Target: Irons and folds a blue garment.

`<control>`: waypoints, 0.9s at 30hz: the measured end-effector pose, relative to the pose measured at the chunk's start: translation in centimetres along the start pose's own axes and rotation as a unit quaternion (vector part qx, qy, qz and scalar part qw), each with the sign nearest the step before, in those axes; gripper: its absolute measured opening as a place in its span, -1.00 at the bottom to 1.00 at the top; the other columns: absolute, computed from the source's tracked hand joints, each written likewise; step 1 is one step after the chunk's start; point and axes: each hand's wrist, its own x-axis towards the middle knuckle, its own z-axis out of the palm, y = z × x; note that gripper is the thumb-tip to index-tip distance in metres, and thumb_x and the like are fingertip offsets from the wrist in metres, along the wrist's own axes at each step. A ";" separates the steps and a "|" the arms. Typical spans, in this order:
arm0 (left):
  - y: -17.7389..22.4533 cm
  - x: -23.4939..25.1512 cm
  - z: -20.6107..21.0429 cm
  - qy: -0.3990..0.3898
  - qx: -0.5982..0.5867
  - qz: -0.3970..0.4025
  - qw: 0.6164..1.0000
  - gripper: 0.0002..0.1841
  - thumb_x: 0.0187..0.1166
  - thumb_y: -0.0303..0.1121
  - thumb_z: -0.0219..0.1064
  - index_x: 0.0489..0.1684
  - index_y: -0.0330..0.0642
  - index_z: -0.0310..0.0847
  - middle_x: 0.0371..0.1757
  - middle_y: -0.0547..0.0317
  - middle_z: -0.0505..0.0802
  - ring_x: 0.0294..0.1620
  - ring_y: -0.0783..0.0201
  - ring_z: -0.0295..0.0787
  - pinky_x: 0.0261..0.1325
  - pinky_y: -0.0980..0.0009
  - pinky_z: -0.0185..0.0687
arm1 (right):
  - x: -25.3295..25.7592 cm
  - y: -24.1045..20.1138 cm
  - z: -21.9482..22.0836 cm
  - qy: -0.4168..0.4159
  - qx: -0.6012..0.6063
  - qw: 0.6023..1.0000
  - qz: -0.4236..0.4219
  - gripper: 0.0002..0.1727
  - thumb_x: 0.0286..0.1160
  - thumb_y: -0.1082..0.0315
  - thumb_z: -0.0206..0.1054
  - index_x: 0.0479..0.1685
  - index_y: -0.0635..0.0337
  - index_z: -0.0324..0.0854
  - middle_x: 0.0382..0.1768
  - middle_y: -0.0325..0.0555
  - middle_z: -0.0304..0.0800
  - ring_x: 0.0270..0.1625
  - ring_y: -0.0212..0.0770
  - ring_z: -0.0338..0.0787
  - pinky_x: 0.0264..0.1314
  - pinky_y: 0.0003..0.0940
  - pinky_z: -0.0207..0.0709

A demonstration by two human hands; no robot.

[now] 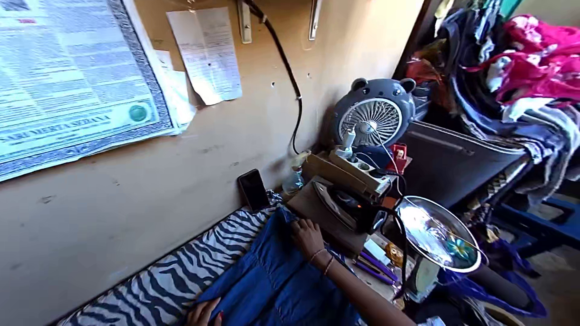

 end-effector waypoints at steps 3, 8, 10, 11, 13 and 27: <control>-0.5 -0.4 0.1 0.010 0.008 0.004 1.000 -0.69 0.46 -0.44 0.34 0.09 -0.35 0.84 0.09 -0.32 0.84 0.19 -0.38 0.71 0.34 -0.30 0.46 | -0.2 1.2 -5.0 0.085 0.028 0.996 0.014 -0.43 0.61 0.04 0.37 0.37 0.35 0.63 0.39 0.41 0.62 0.55 0.42 0.51 0.53 0.41 0.32; -0.4 -0.9 0.6 0.044 0.018 0.011 0.999 -0.70 0.43 -0.44 0.34 0.04 -0.32 0.86 0.05 -0.29 0.85 0.13 -0.37 0.72 0.26 -0.31 0.49 | 3.2 8.6 -13.0 0.109 -0.013 0.973 0.201 -0.21 0.71 -0.15 0.21 0.48 0.51 0.49 0.59 0.56 0.36 0.68 0.53 0.30 0.61 0.44 0.18; -0.4 -0.6 0.7 0.055 0.023 0.014 0.998 -0.71 0.42 -0.43 0.34 0.01 -0.31 0.87 0.03 -0.26 0.86 0.11 -0.35 0.73 0.22 -0.29 0.50 | 4.0 9.3 -13.7 0.044 -0.030 0.971 0.234 -0.19 0.75 -0.25 0.08 0.46 0.44 0.53 0.56 0.45 0.47 0.67 0.40 0.41 0.59 0.36 0.29; -0.5 -0.6 0.9 0.056 0.022 0.015 0.998 -0.71 0.41 -0.42 0.33 0.01 -0.31 0.87 0.02 -0.26 0.86 0.11 -0.34 0.73 0.21 -0.29 0.50 | 4.2 9.3 -13.8 0.038 -0.029 0.970 0.237 -0.19 0.75 -0.25 0.07 0.43 0.43 0.56 0.53 0.43 0.52 0.64 0.37 0.45 0.57 0.35 0.31; -0.6 -0.8 1.0 0.057 0.025 0.017 0.998 -0.70 0.43 -0.39 0.32 0.01 -0.28 0.87 0.03 -0.24 0.86 0.12 -0.32 0.73 0.19 -0.28 0.50 | 4.2 9.3 -13.9 0.034 -0.027 0.968 0.248 -0.19 0.71 -0.26 0.14 0.40 0.44 0.57 0.52 0.43 0.52 0.61 0.38 0.49 0.53 0.34 0.34; -0.7 -0.7 0.3 0.043 0.006 0.021 0.999 -0.77 0.39 -0.48 0.29 -0.13 -0.34 0.83 -0.02 -0.18 0.87 0.12 -0.25 0.75 0.28 -0.24 0.50 | -2.7 -0.6 2.8 0.058 -0.008 0.998 0.003 -0.69 0.62 0.44 0.24 0.23 0.28 0.74 0.20 0.32 0.76 0.31 0.32 0.73 0.38 0.29 0.45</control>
